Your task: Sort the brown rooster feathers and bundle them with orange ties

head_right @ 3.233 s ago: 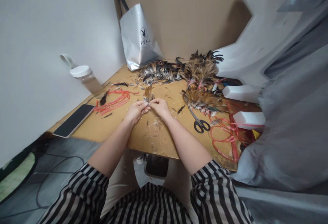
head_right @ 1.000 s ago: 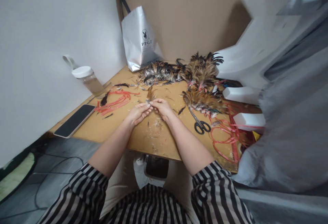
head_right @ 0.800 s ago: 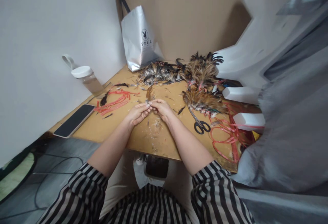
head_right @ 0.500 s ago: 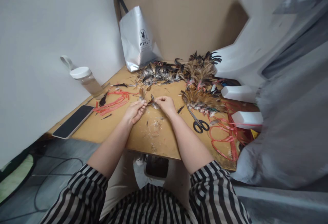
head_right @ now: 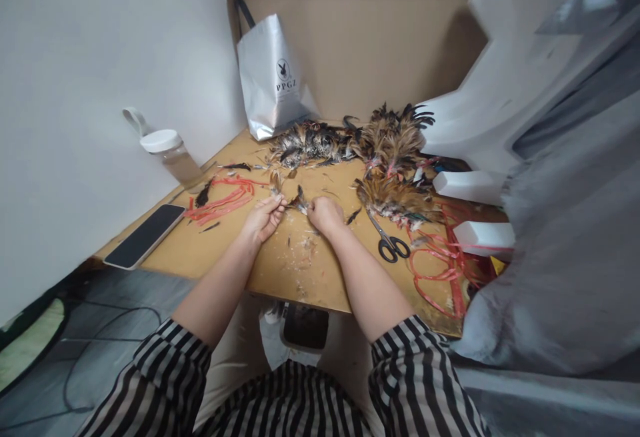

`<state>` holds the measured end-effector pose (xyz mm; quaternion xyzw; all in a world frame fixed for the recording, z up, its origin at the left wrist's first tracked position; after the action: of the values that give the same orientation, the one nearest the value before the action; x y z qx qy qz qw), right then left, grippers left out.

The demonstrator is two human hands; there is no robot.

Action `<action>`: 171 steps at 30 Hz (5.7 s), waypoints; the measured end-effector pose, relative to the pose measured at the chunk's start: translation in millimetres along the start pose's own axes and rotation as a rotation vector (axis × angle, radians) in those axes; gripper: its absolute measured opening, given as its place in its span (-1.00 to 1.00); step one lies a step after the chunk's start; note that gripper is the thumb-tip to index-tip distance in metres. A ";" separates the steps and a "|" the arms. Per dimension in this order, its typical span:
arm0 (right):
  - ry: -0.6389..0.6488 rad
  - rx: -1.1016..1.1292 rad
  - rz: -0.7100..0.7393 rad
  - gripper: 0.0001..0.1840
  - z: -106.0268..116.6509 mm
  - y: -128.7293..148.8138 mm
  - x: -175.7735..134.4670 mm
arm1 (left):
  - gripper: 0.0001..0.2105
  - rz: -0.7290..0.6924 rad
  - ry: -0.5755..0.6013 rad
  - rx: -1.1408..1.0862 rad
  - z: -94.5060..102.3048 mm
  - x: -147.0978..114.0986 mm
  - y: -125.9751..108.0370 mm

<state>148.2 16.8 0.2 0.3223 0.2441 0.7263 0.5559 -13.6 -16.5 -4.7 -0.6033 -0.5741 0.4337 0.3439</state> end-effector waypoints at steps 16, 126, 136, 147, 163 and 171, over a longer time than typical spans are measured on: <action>0.173 1.068 -0.482 -0.90 4.8 4.1 3.5 | -0.90 0.013 0.052 -0.012 4.0 5.6 5.9; 0.154 1.290 -0.405 -0.77 -17.7 24.3 -7.5 | -0.77 -0.091 0.062 0.129 -3.6 1.0 7.3; 0.298 1.540 -0.563 -0.88 -18.4 19.1 -5.5 | -0.87 -0.330 -0.012 0.410 -10.7 0.3 8.7; 0.073 1.261 -0.396 -0.73 -16.9 15.5 -2.0 | -0.82 -0.213 -0.012 0.363 -9.7 -0.2 8.9; 0.019 0.610 -0.044 -0.74 -7.8 8.2 1.1 | -0.80 -0.012 0.069 0.457 -8.7 -1.5 13.7; 0.005 0.666 -0.053 -0.66 -8.0 15.3 -3.2 | -0.82 -0.023 0.068 0.498 -10.4 -2.9 13.9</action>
<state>132.9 9.7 5.1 0.4780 0.4778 0.5926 0.4383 1.5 -19.9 -13.0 -0.5076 -0.4446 0.5373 0.5059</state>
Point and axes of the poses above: each hand's wrist, its own x-axis towards the middle knuckle, its own z-axis out of the back of the hand, y = z × x, the point moved 1 cm from there along x, towards the middle knuckle, and after that the axes turned 14 degrees about x, right-handed, at the moved point
